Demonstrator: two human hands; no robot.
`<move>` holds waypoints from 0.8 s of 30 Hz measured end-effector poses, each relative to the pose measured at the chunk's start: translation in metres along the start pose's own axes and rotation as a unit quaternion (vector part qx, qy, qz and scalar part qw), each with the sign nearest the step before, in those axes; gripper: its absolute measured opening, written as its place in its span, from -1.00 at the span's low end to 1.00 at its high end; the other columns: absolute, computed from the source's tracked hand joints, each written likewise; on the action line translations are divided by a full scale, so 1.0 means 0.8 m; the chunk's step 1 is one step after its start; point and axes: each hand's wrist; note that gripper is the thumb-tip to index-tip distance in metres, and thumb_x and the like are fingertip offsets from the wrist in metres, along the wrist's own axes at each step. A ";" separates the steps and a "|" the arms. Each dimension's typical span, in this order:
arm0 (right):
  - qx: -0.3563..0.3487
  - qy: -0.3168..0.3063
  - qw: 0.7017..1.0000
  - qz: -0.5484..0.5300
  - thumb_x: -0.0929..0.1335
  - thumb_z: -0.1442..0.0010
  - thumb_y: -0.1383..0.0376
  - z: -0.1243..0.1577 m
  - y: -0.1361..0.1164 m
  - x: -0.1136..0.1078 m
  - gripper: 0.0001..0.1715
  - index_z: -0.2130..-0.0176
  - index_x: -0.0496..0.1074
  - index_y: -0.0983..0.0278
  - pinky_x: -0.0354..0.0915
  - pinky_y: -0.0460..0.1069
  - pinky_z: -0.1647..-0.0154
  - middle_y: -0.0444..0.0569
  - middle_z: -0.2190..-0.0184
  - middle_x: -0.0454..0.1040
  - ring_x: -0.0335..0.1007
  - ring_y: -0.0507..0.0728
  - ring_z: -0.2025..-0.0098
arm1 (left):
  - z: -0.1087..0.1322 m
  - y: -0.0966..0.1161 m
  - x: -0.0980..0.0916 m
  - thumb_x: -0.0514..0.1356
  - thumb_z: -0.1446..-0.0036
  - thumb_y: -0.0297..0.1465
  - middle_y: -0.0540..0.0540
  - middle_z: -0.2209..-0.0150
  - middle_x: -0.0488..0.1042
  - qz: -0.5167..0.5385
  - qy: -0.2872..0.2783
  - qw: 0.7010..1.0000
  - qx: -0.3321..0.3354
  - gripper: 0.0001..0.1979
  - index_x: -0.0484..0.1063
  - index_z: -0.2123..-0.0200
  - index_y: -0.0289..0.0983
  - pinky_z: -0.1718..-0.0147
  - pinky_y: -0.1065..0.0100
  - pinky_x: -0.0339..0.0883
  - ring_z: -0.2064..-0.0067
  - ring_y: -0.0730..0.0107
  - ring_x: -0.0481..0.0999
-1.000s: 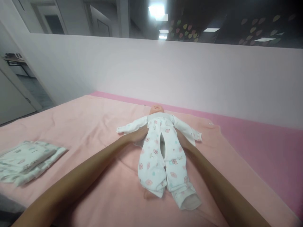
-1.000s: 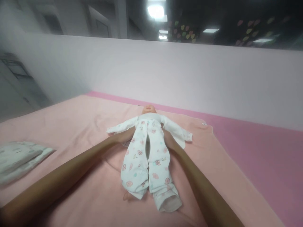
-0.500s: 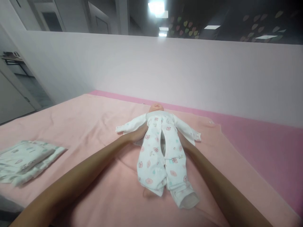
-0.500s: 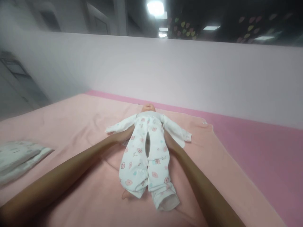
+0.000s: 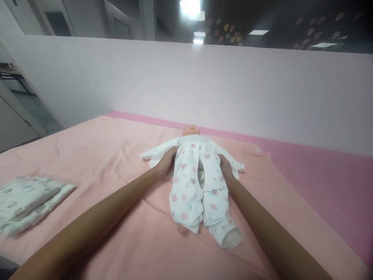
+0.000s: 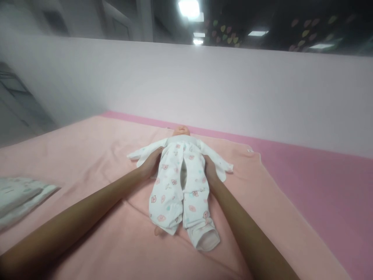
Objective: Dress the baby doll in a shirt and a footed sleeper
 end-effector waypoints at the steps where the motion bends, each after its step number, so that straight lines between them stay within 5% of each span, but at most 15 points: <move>1: -0.008 -0.003 1.000 0.004 0.23 -0.25 -0.04 -0.002 -0.001 0.000 -0.58 0.34 0.44 0.19 0.43 0.12 0.08 -0.03 0.29 0.55 0.44 0.26 0.16 | 0.000 0.002 0.000 0.10 -0.27 0.08 -0.10 0.15 0.50 0.016 0.011 1.000 0.005 -0.54 0.38 0.16 -0.21 0.03 0.16 0.40 0.07 0.12 0.49; 6: -0.085 -0.033 0.994 0.067 0.30 -0.24 -0.02 -0.018 -0.011 -0.002 -0.63 0.29 0.50 0.18 0.31 0.17 -0.15 0.03 0.10 0.53 0.36 0.29 -0.02 | 0.005 0.025 -0.002 0.09 -0.36 -0.08 -0.09 0.02 0.37 -0.107 0.032 0.987 0.113 -0.69 0.31 0.26 -0.20 -0.15 0.19 0.27 -0.06 0.19 0.37; 12: -0.174 -0.056 0.970 0.161 0.39 -0.09 0.09 -0.054 -0.025 -0.014 -0.79 0.38 0.50 0.17 0.07 0.28 -0.36 0.05 -0.01 0.37 0.19 0.33 -0.15 | -0.005 0.052 -0.025 0.01 -0.41 -0.14 -0.15 0.04 0.34 -0.340 -0.045 0.919 0.196 -0.72 0.35 0.24 -0.18 -0.21 0.03 0.19 -0.08 0.10 0.27; 15: -0.177 -0.116 0.960 0.183 0.39 -0.13 0.07 -0.072 -0.028 -0.023 -0.78 0.32 0.52 0.15 0.06 0.29 -0.37 0.03 -0.12 0.33 0.11 0.34 -0.26 | -0.017 0.064 -0.040 0.08 -0.37 -0.11 -0.17 -0.11 0.36 -0.380 -0.086 0.897 0.209 -0.72 0.42 0.23 -0.16 -0.28 -0.03 0.09 -0.22 0.00 0.22; 20: -0.151 -0.213 0.958 0.115 0.39 -0.26 -0.06 -0.083 -0.032 -0.022 -0.65 0.17 0.48 0.14 0.14 0.15 -0.33 0.00 -0.24 0.27 0.15 0.25 -0.32 | -0.030 0.072 -0.046 0.09 -0.38 -0.07 -0.04 -0.41 0.18 -0.335 -0.128 0.918 0.170 -0.69 0.50 0.12 -0.12 -0.34 0.02 0.04 -0.38 -0.04 0.17; 24: -0.148 -0.216 0.961 0.086 0.38 -0.29 -0.11 -0.096 -0.044 -0.005 -0.59 0.11 0.43 0.14 0.22 0.09 -0.24 -0.03 -0.25 0.31 0.22 0.21 -0.29 | -0.039 0.064 -0.048 0.09 -0.37 -0.04 -0.11 -0.22 0.43 -0.271 -0.082 0.949 0.143 -0.62 0.45 -0.02 -0.14 -0.19 0.12 0.24 -0.23 0.04 0.37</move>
Point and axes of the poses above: each hand's wrist, its own z-axis away from the middle knuckle, its own x-axis out of the palm, y = z × x
